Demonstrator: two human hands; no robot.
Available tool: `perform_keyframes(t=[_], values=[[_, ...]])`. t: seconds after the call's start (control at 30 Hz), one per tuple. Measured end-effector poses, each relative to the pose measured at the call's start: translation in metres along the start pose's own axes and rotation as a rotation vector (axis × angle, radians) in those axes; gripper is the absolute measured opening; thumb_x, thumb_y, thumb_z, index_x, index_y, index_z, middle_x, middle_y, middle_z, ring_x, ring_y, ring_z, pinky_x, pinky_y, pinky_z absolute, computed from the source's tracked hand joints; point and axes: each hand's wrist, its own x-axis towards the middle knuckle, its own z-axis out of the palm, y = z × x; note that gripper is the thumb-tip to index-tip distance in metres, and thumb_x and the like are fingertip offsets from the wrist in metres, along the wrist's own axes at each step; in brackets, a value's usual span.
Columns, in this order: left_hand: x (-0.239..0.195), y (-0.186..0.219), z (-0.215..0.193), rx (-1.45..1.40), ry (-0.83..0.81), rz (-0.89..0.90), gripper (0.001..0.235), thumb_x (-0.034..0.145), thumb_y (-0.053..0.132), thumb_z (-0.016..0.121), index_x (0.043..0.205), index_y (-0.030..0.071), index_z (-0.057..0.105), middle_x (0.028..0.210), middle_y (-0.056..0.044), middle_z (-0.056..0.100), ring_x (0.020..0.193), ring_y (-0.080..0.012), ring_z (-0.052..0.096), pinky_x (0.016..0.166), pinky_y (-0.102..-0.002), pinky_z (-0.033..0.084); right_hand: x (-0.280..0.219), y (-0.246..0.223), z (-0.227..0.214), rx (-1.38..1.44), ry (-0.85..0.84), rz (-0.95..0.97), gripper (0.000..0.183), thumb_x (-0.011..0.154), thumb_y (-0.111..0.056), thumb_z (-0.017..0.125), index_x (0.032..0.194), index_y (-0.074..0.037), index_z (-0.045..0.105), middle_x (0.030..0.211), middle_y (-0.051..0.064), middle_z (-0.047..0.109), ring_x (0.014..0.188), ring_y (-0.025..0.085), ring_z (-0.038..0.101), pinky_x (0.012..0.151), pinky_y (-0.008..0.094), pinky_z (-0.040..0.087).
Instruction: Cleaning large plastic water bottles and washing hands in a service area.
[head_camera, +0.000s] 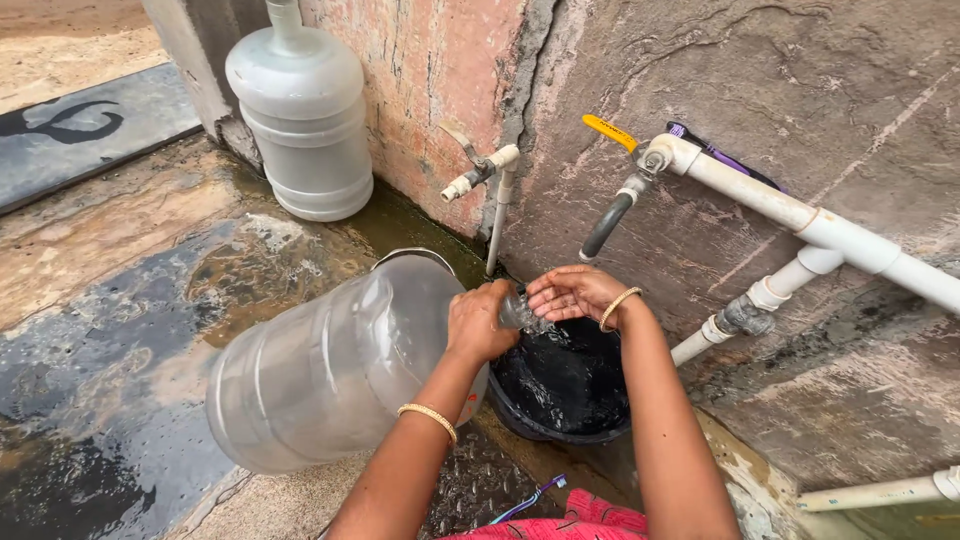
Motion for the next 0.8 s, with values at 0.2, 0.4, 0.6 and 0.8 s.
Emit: perform_keyframes(t=[0.2,0.4,0.6,0.8], values=[[-0.02,-0.016,0.041,0.153,-0.264,0.051,0.054,0.061,0.021,0.083,0.111,0.019,0.062,0.109,-0.006,0.068,0.112,-0.0286,0.063,0.094,-0.046,0.043,0.046,0.183,-0.056,0.627,0.695,0.232,0.039,0.106,-0.034,0.039,0.119,-0.014,0.07,0.123,0.006,0.07,0.103,0.025,0.064,0.104,0.053,0.043],[-0.049,-0.04,0.118,0.323,-0.33,0.041,0.058,0.064,0.022,0.084,0.116,0.016,0.058,0.111,-0.008,0.066,0.11,-0.0295,0.063,0.094,-0.046,0.044,0.117,0.385,-0.153,0.834,0.71,0.301,0.025,0.104,-0.023,0.05,0.105,-0.007,0.068,0.094,0.009,0.065,0.077,0.027,0.06,0.086,0.051,0.047],[-0.038,-0.06,0.113,0.343,-0.375,-0.033,0.06,0.063,0.024,0.087,0.114,0.017,0.057,0.113,-0.006,0.066,0.11,-0.0284,0.064,0.095,-0.046,0.044,0.048,0.143,-0.023,0.219,-0.087,0.335,0.03,0.101,-0.019,0.053,0.113,0.003,0.069,0.108,0.021,0.073,0.099,0.03,0.074,0.087,0.044,0.062],[-0.039,-0.058,0.107,0.325,-0.403,-0.051,0.055,0.066,0.025,0.086,0.114,0.019,0.06,0.114,-0.006,0.067,0.115,-0.0274,0.062,0.102,-0.048,0.041,0.062,0.195,-0.043,0.131,0.43,0.316,0.034,0.101,-0.022,0.051,0.12,-0.002,0.071,0.117,0.015,0.074,0.099,0.025,0.071,0.088,0.041,0.056]])
